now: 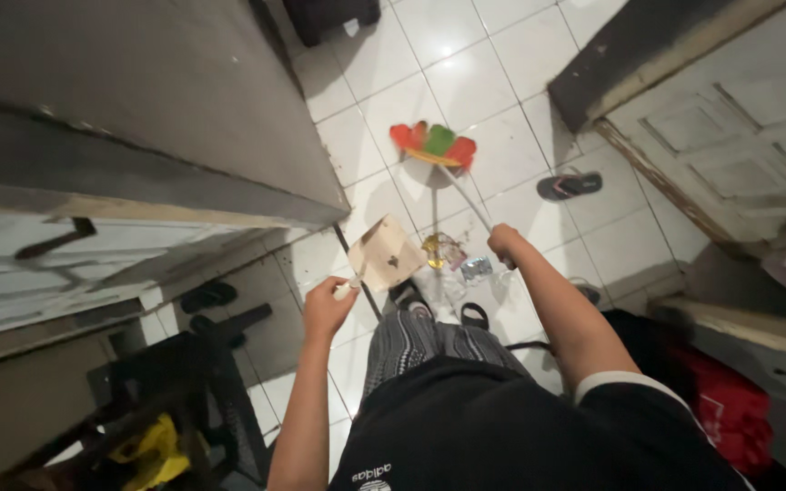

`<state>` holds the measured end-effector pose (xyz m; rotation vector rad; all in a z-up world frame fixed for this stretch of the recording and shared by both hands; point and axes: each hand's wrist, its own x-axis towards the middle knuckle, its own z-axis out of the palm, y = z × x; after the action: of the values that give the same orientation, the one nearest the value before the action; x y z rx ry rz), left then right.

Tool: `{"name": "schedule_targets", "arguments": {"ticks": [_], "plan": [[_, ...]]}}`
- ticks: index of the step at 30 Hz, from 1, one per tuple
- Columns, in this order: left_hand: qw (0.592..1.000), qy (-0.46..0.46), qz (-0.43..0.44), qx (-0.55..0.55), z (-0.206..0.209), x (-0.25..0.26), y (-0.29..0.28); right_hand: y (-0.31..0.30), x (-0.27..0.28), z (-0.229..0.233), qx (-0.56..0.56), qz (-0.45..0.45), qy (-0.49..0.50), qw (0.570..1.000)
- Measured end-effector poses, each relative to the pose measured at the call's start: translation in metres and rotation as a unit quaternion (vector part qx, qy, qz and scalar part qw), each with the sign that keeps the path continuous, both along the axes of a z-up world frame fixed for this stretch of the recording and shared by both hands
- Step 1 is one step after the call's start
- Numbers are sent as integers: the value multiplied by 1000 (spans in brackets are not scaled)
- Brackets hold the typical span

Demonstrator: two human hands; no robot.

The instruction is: The person sweeps debris from a tiled floor into a handheld dustpan using a broom.

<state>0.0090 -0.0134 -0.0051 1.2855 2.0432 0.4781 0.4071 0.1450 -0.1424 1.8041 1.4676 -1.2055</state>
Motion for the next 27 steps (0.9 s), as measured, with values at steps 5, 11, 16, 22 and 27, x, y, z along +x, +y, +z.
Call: {"name": "schedule_targets", "arguments": {"ticks": [5,11,16,22,27], "plan": [[999,33,13,-8,8,25,-26,-52,33,3,42,54,15,998],[999,31,28,23,30,56,-54,-120,65,-4,41,74,57,995],[994,74,16,73,30,83,-77,-163,93,-8,-1,-52,97,994],[991,110,32,70,49,108,-100,-185,139,-2,13,-126,181,975],[988,119,57,84,58,126,-123,-179,182,59,-2,-129,206,970]]}}
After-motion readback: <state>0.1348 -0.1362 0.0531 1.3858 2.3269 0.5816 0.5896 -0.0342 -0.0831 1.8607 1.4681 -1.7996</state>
